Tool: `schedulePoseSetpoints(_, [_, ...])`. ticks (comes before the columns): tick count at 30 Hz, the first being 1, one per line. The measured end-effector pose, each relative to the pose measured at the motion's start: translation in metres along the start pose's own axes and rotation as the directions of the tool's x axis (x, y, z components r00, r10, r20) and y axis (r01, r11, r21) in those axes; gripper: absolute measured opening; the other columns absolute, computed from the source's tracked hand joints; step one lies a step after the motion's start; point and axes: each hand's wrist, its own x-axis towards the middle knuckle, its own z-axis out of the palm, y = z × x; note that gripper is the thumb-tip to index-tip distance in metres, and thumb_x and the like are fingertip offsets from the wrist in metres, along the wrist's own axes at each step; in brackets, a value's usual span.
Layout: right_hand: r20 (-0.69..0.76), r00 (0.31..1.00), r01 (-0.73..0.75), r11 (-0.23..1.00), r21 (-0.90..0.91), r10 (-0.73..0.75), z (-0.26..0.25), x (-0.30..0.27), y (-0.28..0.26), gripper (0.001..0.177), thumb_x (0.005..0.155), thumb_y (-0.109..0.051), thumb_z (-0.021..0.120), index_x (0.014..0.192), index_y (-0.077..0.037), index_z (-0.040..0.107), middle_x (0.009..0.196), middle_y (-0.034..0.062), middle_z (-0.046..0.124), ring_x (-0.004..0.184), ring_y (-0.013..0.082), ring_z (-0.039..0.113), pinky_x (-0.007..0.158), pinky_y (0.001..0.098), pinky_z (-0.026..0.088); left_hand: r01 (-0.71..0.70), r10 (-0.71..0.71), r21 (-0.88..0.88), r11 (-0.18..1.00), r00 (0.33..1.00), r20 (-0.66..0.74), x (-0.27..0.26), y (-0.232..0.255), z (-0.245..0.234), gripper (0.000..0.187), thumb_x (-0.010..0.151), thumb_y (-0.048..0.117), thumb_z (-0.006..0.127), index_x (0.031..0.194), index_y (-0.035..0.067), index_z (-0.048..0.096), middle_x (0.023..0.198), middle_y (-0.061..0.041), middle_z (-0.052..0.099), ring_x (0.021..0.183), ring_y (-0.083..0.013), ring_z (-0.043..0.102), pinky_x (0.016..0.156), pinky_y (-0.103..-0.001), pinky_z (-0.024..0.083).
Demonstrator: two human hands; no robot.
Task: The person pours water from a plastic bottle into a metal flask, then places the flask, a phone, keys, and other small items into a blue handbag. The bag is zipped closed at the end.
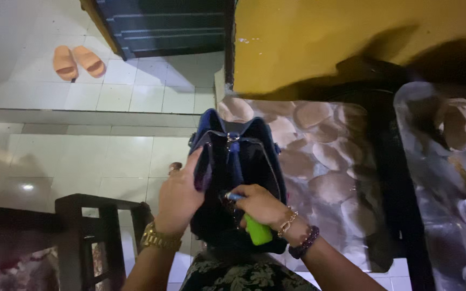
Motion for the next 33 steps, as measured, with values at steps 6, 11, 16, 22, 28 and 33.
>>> schedulePoseSetpoints(6, [0.055,0.995,0.104,0.845,-0.525,-0.088,0.006,0.008,-0.014,0.039,0.086,-0.017,0.061,0.122,-0.005,0.069,0.092,0.0207,0.076,0.070,0.0280,0.076,0.067,0.0380,0.061,-0.111,0.109,-0.062,0.992,0.993,-0.035,-0.002,0.003,0.009,0.089,0.070,0.002,0.071,0.150,0.030,0.042,0.108,-0.026,0.063,0.085,-0.0459,0.069,0.076,-0.052,0.057])
schedulePoseSetpoints(11, [0.213,0.964,0.265,0.624,-0.735,-0.159,0.006,0.022,-0.015,0.035,0.083,-0.025,0.063,0.106,-0.002,0.076,0.093,0.0233,0.077,0.082,0.0338,0.074,0.075,0.0414,0.058,-0.080,0.079,-0.057,0.995,0.997,-0.011,-0.001,0.006,0.009,0.085,0.075,0.004,0.068,0.151,0.033,0.043,0.106,-0.025,0.065,0.085,-0.0465,0.068,0.077,-0.054,0.056])
schedulePoseSetpoints(16, [0.236,0.964,0.259,0.614,-0.745,-0.120,0.005,0.024,-0.014,0.039,0.083,-0.027,0.064,0.113,-0.002,0.070,0.097,0.0232,0.075,0.084,0.0347,0.074,0.075,0.0423,0.059,-0.085,0.087,-0.056,0.995,0.995,0.041,-0.001,0.006,0.008,0.078,0.084,0.014,0.067,0.154,0.034,0.039,0.105,-0.028,0.065,0.083,-0.0468,0.069,0.076,-0.054,0.056])
schedulePoseSetpoints(22, [0.187,0.982,0.122,0.821,-0.558,-0.020,0.003,0.024,-0.012,0.041,0.087,-0.026,0.064,0.120,-0.002,0.063,0.089,0.0192,0.075,0.063,0.0289,0.072,0.058,0.0408,0.059,-0.104,0.106,-0.024,0.994,0.993,0.056,0.001,0.007,0.009,0.091,0.074,0.007,0.069,0.154,0.035,0.036,0.108,-0.027,0.064,0.082,-0.0456,0.069,0.074,-0.053,0.056])
schedulePoseSetpoints(28, [0.227,0.925,0.288,0.952,0.101,-0.304,-0.021,0.033,0.010,0.039,0.094,-0.026,0.054,0.107,0.005,0.073,0.088,0.0132,0.075,0.055,0.0222,0.070,0.050,0.0346,0.058,-0.157,0.158,-0.031,0.987,0.986,0.043,0.000,0.003,0.013,0.089,0.079,0.008,0.070,0.156,0.031,0.032,0.095,-0.024,0.069,0.080,-0.0422,0.070,0.073,-0.051,0.057])
schedulePoseSetpoints(33, [0.046,0.997,0.003,0.573,0.820,-0.070,-0.045,0.022,-0.005,0.041,0.094,-0.042,0.057,0.101,-0.002,0.067,0.083,0.0188,0.070,0.060,0.0275,0.068,0.046,0.0356,0.055,-0.141,0.139,0.005,0.990,0.983,0.121,0.002,0.008,0.015,0.087,0.083,0.009,0.068,0.158,0.031,0.030,0.087,-0.019,0.071,0.078,-0.0388,0.071,0.073,-0.050,0.056])
